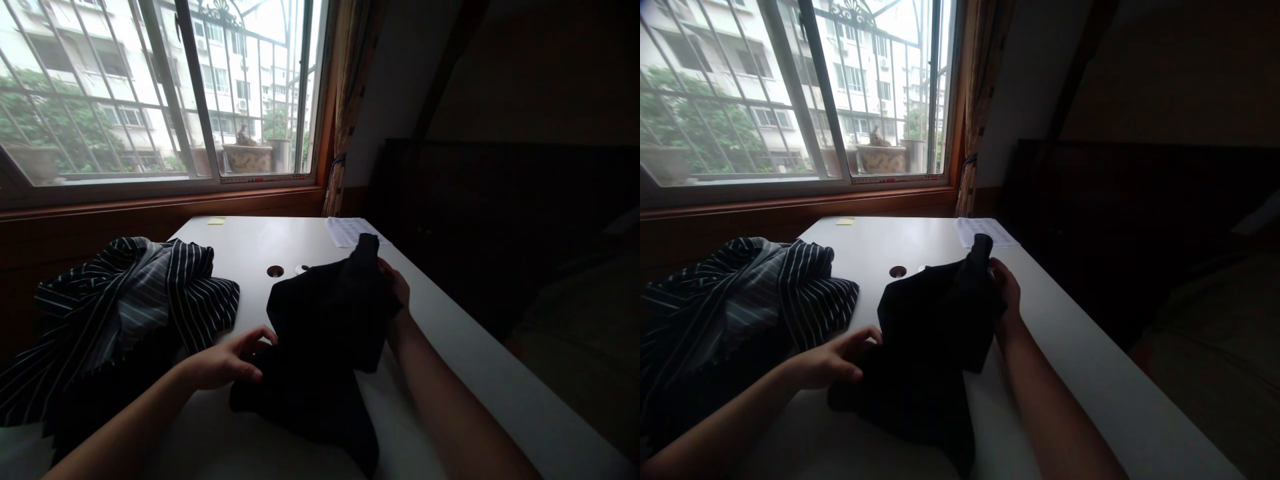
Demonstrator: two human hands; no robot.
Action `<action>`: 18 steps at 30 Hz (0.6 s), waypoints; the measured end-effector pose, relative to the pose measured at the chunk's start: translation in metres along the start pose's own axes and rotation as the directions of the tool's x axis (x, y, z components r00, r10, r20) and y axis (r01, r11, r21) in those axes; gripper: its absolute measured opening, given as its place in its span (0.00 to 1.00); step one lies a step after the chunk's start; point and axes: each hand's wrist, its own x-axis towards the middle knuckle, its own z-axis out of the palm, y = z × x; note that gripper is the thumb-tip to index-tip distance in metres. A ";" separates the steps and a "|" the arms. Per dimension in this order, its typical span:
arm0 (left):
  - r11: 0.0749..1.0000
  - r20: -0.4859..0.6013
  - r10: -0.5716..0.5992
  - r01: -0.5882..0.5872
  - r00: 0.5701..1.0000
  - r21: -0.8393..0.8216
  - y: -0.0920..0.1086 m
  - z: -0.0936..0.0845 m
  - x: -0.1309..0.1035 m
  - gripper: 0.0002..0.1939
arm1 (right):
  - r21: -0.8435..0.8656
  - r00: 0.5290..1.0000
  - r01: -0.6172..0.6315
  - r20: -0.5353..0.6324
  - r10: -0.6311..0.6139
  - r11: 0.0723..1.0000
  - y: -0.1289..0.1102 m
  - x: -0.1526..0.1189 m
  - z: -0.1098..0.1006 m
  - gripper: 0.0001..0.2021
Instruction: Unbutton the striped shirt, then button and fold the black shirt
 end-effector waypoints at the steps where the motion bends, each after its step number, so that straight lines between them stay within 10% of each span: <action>1: 0.999 0.012 0.006 -0.005 1.000 -0.038 0.000 0.000 0.000 0.28 | 0.017 1.000 -0.001 -0.031 0.002 1.000 0.003 0.006 -0.003 0.17; 10: 0.940 -0.284 0.265 -0.312 0.922 -0.136 0.012 -0.008 0.001 0.23 | -0.282 0.980 0.027 -0.180 -0.080 0.959 0.046 0.017 -0.013 0.21; 13: 0.911 -0.559 0.321 -0.411 0.765 -0.039 0.023 -0.014 -0.004 0.24 | -0.415 0.977 0.015 -0.186 -0.101 0.910 0.050 0.018 -0.021 0.26; 18: 0.869 -0.859 0.384 -0.448 0.340 0.211 0.029 -0.025 -0.009 0.24 | -0.462 0.987 -0.018 -0.151 -0.059 0.887 0.056 0.021 -0.030 0.26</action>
